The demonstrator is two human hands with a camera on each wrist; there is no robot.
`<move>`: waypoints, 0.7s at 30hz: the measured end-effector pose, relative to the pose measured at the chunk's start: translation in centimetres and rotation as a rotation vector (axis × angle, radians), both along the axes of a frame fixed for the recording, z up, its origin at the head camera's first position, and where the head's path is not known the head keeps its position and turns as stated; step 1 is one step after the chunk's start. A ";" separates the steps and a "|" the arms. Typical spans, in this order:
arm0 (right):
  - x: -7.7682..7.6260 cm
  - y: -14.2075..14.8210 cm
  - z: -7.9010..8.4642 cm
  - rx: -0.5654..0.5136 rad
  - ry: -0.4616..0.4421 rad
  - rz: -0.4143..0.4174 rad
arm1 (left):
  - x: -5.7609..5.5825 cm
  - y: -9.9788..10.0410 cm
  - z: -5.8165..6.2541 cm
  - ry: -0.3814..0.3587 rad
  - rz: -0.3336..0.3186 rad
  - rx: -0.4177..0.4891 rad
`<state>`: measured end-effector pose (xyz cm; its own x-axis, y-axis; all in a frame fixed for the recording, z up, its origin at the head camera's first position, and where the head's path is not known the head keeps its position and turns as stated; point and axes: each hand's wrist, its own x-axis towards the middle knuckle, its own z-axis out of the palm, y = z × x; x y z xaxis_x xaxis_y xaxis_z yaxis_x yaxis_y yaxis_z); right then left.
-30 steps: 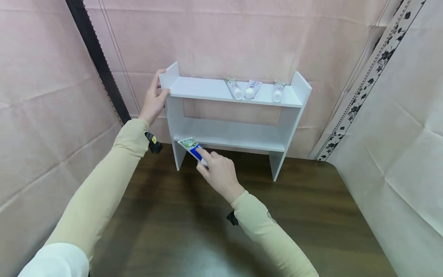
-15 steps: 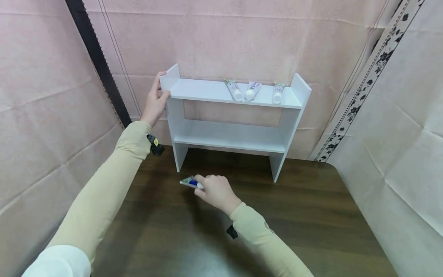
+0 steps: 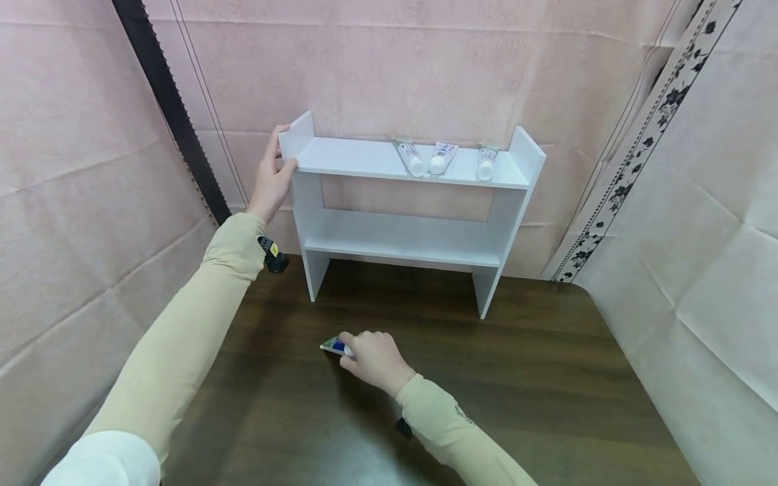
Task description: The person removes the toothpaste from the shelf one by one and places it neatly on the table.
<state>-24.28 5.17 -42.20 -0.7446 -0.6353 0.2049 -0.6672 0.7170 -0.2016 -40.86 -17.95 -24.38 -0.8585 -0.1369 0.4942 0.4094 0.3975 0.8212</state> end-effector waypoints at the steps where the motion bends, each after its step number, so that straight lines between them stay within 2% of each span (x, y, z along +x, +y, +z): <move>1: 0.1 -0.1 -0.2 0.005 0.001 -0.006 | 0.0 0.0 0.0 0.002 -0.001 -0.004; 7: 0.8 -1.2 -0.7 0.077 0.066 -0.024 | 0.1 0.1 -0.2 -0.003 0.005 -0.016; 12: 1.9 -2.6 -1.0 0.156 0.185 -0.022 | 0.0 0.1 -0.3 -0.014 0.008 -0.011; 21: 2.9 -4.7 -2.6 0.209 0.302 -0.066 | -0.3 0.2 0.0 -0.006 0.008 -0.002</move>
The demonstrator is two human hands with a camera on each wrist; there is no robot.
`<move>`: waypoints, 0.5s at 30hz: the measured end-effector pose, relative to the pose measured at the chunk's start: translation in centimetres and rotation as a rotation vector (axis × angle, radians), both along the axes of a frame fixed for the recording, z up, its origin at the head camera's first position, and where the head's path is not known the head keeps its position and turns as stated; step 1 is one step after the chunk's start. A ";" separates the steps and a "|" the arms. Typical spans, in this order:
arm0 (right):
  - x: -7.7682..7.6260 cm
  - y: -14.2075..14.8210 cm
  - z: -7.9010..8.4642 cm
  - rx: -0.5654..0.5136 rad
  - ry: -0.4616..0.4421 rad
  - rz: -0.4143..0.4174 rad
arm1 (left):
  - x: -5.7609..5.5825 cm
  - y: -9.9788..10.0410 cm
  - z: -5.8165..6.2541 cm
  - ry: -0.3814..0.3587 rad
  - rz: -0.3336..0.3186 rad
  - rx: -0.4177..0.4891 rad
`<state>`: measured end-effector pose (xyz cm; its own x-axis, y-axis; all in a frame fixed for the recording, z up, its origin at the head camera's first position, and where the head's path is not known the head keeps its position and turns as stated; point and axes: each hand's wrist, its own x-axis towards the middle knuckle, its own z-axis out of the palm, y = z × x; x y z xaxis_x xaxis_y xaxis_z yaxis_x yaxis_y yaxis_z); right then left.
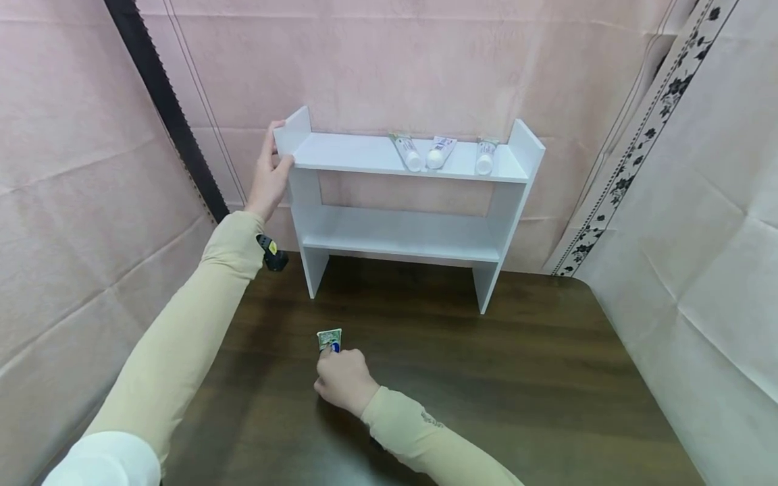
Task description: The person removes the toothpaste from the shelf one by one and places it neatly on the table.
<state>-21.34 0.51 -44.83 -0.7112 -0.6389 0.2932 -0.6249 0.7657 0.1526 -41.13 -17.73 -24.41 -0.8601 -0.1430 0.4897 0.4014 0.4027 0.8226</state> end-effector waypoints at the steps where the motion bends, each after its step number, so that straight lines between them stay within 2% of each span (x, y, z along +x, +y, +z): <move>1: 0.2 -0.2 -0.2 0.015 0.005 -0.006 | 0.0 0.0 0.1 0.001 -0.005 0.004; 5: 1.0 -0.6 -1.0 0.065 -0.028 -0.030 | 0.0 -0.1 0.3 -0.006 -0.021 0.012; 11: 1.6 -0.7 -1.8 0.034 -0.317 -0.059 | 0.3 0.0 0.3 -0.018 -0.025 0.002; 13: 1.6 -0.7 -1.8 0.024 -0.372 -0.063 | 0.3 0.1 0.3 -0.019 -0.022 0.001; 15: 1.6 -0.7 -1.9 0.026 -0.377 -0.064 | 0.3 0.1 0.2 -0.018 -0.019 0.002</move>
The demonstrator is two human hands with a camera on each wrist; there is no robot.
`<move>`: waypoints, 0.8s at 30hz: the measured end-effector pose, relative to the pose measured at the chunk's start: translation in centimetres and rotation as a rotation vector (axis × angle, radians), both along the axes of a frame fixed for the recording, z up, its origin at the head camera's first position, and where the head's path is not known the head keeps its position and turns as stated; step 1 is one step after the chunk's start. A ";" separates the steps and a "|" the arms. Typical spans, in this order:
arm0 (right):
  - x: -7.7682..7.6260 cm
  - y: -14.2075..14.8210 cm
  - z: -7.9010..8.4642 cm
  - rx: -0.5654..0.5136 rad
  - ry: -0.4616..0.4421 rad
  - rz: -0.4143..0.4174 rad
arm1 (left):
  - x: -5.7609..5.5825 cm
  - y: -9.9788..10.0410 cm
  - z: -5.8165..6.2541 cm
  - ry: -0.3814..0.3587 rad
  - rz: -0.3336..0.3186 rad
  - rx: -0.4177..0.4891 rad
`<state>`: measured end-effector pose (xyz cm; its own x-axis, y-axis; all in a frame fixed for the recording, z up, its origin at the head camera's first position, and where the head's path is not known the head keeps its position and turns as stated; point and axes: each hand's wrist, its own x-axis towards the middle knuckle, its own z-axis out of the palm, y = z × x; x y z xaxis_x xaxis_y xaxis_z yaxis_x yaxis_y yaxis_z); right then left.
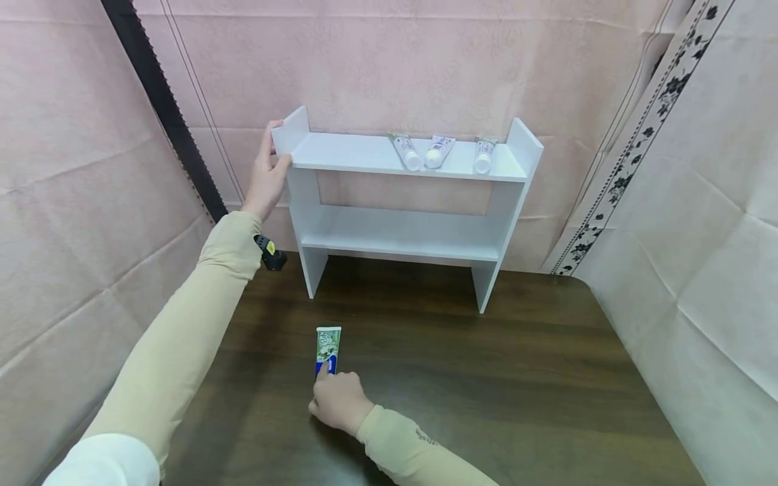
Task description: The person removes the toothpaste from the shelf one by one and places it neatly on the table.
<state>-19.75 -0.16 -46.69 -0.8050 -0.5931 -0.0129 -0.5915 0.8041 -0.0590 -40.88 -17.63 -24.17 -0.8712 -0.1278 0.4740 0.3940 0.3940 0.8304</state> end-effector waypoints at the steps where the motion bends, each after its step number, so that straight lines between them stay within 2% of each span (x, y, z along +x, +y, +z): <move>1: 0.0 0.0 0.0 0.000 -0.002 0.001 | 0.0 0.0 0.0 -0.002 0.002 0.001; 7: -0.5 0.6 0.2 0.013 -0.036 0.012 | 0.1 0.0 0.0 -0.013 0.023 -0.004; 10: -1.9 1.8 1.1 0.010 -0.049 0.007 | 0.0 0.0 0.0 -0.012 0.017 -0.003; 12: -3.3 3.0 2.4 -0.011 -0.027 -0.004 | 0.0 0.0 -0.1 -0.007 0.010 0.002; 14: -5.0 4.3 4.4 -0.043 0.039 -0.020 | -0.1 -0.1 -0.1 -0.009 0.010 0.003; 16: -6.6 5.6 7.1 -0.076 0.125 -0.040 | 0.0 -0.2 -0.1 -0.007 0.011 -0.002; 21: -9.3 8.0 15.6 -0.145 0.341 -0.086 | 0.1 -0.3 -0.2 -0.009 -0.003 -0.020; 24: -10.4 8.3 20.5 -0.153 0.425 -0.090 | 0.2 -0.4 -0.2 -0.008 -0.007 -0.007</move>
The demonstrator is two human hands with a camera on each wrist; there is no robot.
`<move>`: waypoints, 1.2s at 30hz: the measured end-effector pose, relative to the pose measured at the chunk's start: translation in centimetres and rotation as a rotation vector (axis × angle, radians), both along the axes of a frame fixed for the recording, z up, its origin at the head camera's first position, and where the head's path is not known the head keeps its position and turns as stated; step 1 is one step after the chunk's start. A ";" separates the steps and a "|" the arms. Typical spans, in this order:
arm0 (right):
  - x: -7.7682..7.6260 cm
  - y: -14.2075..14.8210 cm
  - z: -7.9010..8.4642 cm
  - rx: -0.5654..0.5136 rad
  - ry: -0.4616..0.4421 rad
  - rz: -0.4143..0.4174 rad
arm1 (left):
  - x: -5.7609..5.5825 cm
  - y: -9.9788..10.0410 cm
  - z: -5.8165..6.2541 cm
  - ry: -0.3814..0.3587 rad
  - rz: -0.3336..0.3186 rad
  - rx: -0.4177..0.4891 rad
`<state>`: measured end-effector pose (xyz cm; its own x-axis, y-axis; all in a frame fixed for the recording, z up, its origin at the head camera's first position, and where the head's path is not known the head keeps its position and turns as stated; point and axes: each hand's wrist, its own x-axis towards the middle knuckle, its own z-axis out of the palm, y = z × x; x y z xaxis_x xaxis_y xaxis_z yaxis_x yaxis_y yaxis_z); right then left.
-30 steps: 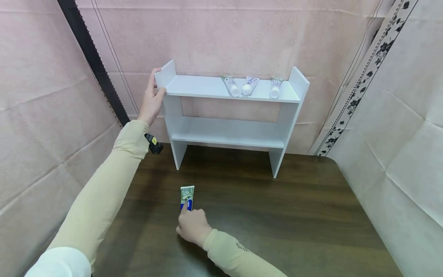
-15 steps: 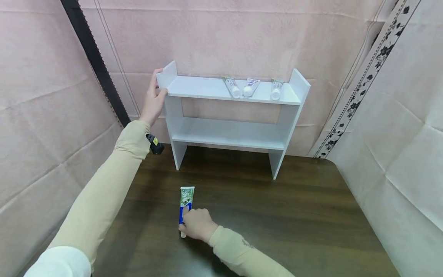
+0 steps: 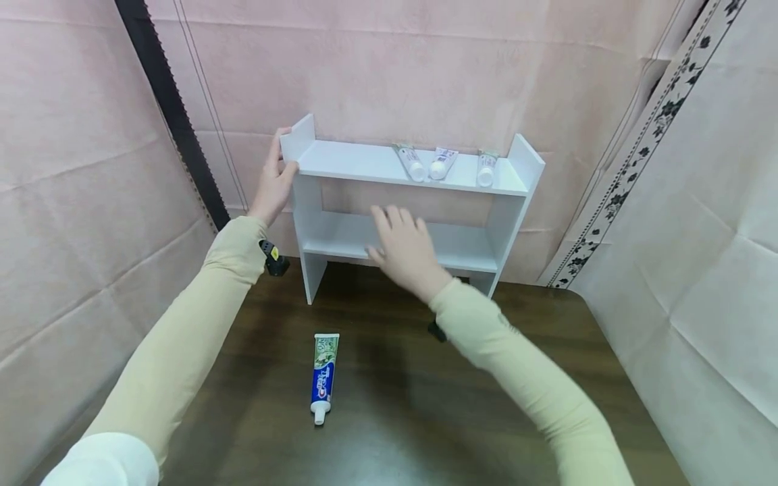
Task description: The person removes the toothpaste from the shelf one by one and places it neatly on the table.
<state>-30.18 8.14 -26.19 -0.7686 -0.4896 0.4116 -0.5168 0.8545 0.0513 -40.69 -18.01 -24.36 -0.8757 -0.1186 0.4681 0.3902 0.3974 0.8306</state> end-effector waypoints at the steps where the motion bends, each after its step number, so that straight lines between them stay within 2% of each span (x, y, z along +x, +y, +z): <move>1: -0.5 0.0 1.3 -0.004 0.018 0.000 | 0.0 0.0 0.0 -0.001 0.003 0.002; 4: -2.6 0.2 4.6 -0.008 0.038 -0.030 | -0.1 0.0 -0.1 0.001 0.002 0.010; 7: -5.2 0.9 6.6 -0.016 0.017 -0.091 | -0.3 0.2 -0.2 0.002 0.006 0.007; 10: -7.3 1.9 7.3 -0.007 -0.031 -0.157 | -0.6 0.5 -0.4 0.000 0.005 0.003; 13: -8.4 2.5 7.1 0.010 -0.064 -0.186 | -0.6 0.7 -0.5 0.002 0.005 -0.001; 15: -8.6 2.4 6.9 0.018 -0.055 -0.187 | -0.4 0.7 -0.5 0.005 0.004 0.003; 17: -8.3 2.2 6.6 0.032 -0.005 -0.178 | -0.3 0.6 -0.4 0.006 0.011 0.001; 27: -6.9 1.4 5.0 -0.043 0.368 -0.037 | -0.4 0.4 0.0 0.013 0.016 0.007; 32: -6.4 1.4 4.5 -0.115 0.389 0.028 | -0.6 0.3 0.0 0.012 0.008 0.018; 36: -5.9 1.6 4.0 -0.151 0.354 0.002 | -0.6 0.3 -0.2 -0.002 0.012 0.012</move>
